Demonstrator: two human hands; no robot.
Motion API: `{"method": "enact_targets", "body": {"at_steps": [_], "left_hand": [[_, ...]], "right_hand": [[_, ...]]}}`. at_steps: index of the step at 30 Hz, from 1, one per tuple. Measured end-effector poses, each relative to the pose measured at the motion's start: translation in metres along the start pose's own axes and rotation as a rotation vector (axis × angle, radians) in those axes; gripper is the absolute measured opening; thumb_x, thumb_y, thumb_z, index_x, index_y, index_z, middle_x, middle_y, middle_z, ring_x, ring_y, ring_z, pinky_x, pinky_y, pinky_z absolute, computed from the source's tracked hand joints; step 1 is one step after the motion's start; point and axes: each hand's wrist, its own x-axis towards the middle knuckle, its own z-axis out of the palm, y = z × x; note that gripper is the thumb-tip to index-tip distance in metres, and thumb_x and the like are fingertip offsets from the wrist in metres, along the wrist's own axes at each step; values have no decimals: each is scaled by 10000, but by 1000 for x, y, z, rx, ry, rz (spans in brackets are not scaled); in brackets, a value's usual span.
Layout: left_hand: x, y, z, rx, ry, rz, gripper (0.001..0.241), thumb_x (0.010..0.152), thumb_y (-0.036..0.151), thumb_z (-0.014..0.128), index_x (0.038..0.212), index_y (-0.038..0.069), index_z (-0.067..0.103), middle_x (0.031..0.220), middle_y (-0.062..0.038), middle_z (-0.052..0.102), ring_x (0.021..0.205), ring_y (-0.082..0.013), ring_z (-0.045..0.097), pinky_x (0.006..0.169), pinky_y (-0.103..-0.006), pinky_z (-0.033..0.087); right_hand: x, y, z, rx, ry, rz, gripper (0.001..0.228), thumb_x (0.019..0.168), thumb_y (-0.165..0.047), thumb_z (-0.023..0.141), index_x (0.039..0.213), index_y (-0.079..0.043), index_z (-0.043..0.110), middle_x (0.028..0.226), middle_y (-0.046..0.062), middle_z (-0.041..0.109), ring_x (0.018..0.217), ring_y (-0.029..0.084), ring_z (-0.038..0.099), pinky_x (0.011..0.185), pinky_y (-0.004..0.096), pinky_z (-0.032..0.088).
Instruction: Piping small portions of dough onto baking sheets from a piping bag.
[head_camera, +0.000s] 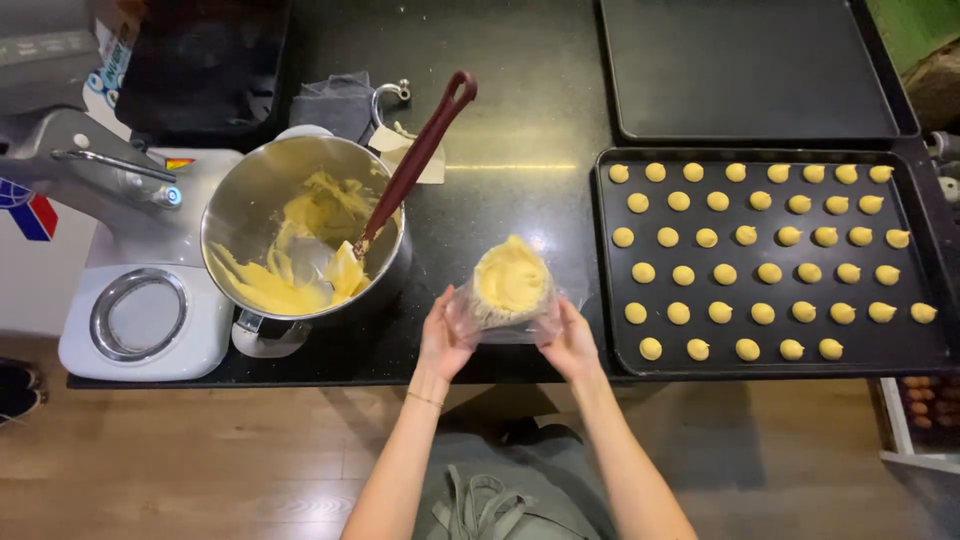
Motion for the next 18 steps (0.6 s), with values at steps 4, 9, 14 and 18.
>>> {"method": "enact_targets", "body": {"at_steps": [4, 9, 14, 18], "left_hand": [[14, 20, 29, 53, -365, 136, 489, 1236, 263, 521, 1604, -59, 519, 1500, -161, 638, 1058, -247, 656, 885, -354, 545], [10, 21, 177, 616, -101, 245, 546, 1041, 290, 442, 1525, 41, 478, 1491, -61, 596, 1274, -137, 662, 996, -283, 552], [14, 31, 228, 1078, -104, 336, 537, 1000, 205, 348, 1503, 64, 470, 1476, -58, 588, 996, -141, 746, 735, -281, 642], [-2, 44, 277, 1280, -1, 507, 400, 962, -32, 409, 1241, -19, 695, 1247, -233, 679, 746, -206, 702, 690, -308, 640]], "right_hand": [[-15, -20, 128, -158, 174, -38, 365, 985, -223, 539, 1343, -178, 595, 934, -53, 701, 563, 40, 482, 462, 177, 427], [-13, -60, 209, -424, -141, -159, 544, 982, -127, 504, 1524, -72, 496, 841, -44, 665, 567, 38, 472, 445, 159, 407], [-35, -96, 302, -806, -170, -211, 575, 957, -104, 410, 1517, -46, 530, 688, -15, 585, 553, 67, 492, 477, 184, 423], [-41, -126, 368, -1231, -115, -288, 481, 974, -53, 379, 1370, 54, 632, 809, 86, 660, 675, 157, 624, 602, 278, 532]]}}
